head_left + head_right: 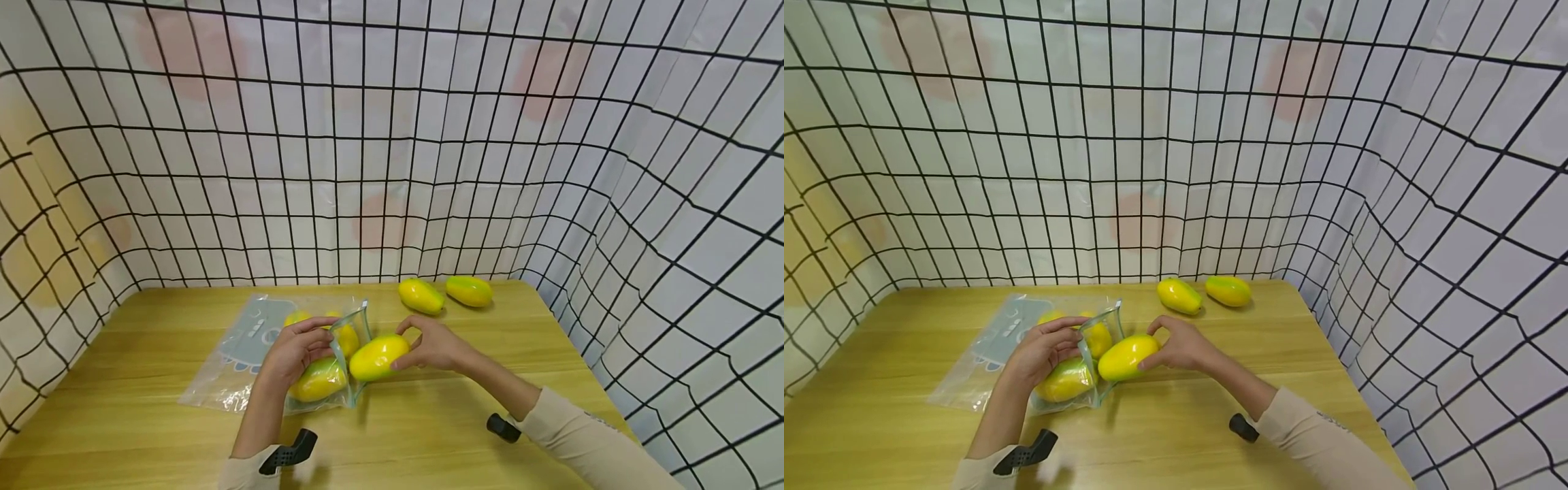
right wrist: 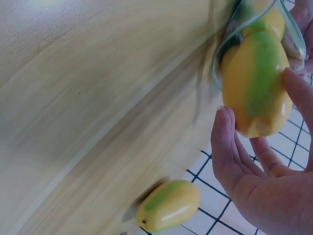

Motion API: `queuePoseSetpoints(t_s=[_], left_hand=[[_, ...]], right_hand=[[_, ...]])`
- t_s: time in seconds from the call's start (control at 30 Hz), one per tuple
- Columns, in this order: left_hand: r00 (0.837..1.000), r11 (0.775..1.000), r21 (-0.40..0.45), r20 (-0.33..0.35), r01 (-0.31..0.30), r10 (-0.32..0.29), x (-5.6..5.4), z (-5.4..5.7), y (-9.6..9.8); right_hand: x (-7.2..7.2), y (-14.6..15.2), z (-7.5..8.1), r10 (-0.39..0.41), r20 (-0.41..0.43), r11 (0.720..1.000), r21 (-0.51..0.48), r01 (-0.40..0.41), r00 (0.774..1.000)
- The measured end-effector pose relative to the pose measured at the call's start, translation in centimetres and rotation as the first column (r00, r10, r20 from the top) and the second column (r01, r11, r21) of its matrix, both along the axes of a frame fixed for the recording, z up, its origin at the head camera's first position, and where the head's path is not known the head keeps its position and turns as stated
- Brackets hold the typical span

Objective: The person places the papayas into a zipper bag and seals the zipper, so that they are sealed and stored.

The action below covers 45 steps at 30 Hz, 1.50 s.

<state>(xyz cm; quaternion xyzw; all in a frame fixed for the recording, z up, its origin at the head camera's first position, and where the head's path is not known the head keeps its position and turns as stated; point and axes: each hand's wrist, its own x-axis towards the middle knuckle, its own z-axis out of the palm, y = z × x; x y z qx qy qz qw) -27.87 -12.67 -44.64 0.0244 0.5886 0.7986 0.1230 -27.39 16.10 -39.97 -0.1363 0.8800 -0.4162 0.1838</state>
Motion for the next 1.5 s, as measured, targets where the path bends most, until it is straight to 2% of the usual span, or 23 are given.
queuePoseSetpoints(t_s=[0.53,0.83,1.23,1.5], left_hand=[[1.0,1.0,-0.008,0.01,-0.004,0.004,-0.1,0.1,0.2],[0.999,0.999,-0.009,-0.022,0.034,-0.034,0.0,0.2,0.3],[0.998,0.999,0.013,-0.031,0.05,-0.05,0.2,0.3,0.4],[0.998,0.999,-0.002,-0.029,0.053,-0.053,0.0,0.1,0.5]], right_hand=[[0.4,-0.3,-0.3,-0.028,-0.002,1.0,-0.007,0.028,1.0],[0.4,-0.5,-0.8,-0.039,-0.032,0.999,0.004,0.039,0.999],[0.9,-1.7,-1.5,-0.046,-0.054,0.998,0.031,0.048,0.998],[0.9,-2.5,-2.1,-0.051,-0.047,0.999,-0.02,0.05,0.998]])
